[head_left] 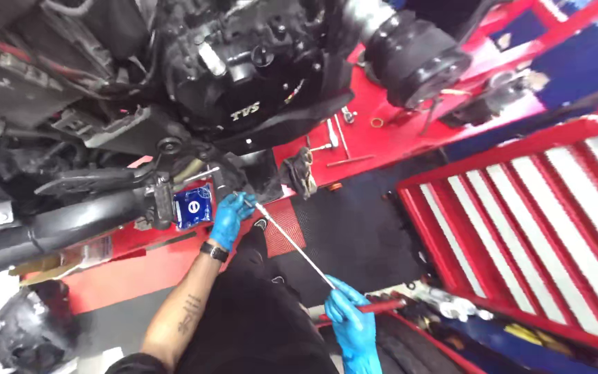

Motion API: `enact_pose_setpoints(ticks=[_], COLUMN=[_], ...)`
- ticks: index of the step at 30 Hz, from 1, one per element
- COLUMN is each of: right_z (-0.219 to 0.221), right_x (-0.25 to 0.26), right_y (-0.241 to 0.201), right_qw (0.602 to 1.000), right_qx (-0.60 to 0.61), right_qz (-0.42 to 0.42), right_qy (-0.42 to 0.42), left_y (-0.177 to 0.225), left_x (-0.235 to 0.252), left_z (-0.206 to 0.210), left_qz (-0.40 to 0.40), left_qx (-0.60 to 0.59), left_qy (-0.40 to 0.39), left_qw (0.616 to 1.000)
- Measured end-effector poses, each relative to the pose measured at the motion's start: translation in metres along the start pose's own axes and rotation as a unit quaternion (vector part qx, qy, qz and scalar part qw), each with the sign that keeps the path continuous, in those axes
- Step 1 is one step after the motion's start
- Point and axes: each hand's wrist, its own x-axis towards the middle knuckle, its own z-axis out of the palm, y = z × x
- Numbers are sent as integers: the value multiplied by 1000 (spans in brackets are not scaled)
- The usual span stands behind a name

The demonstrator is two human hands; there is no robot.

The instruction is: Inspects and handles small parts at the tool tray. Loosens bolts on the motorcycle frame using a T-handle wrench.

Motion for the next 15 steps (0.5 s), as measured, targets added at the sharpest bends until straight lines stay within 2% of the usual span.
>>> enact_pose_setpoints(ticks=[5, 10, 15], right_z=[12, 21, 29], right_x=[11, 24, 34], right_y=[12, 12, 14], right_qw=[999, 999, 998], right_qx=[18, 26, 43], right_qz=[-22, -14, 6], right_qy=[28, 33, 52], left_y=[14, 26, 21], left_x=[28, 50, 54], left_z=[18, 21, 28], left_qz=[-8, -13, -22], left_qx=[28, -2, 9], left_qy=[-84, -89, -145], left_qw=[996, 996, 989])
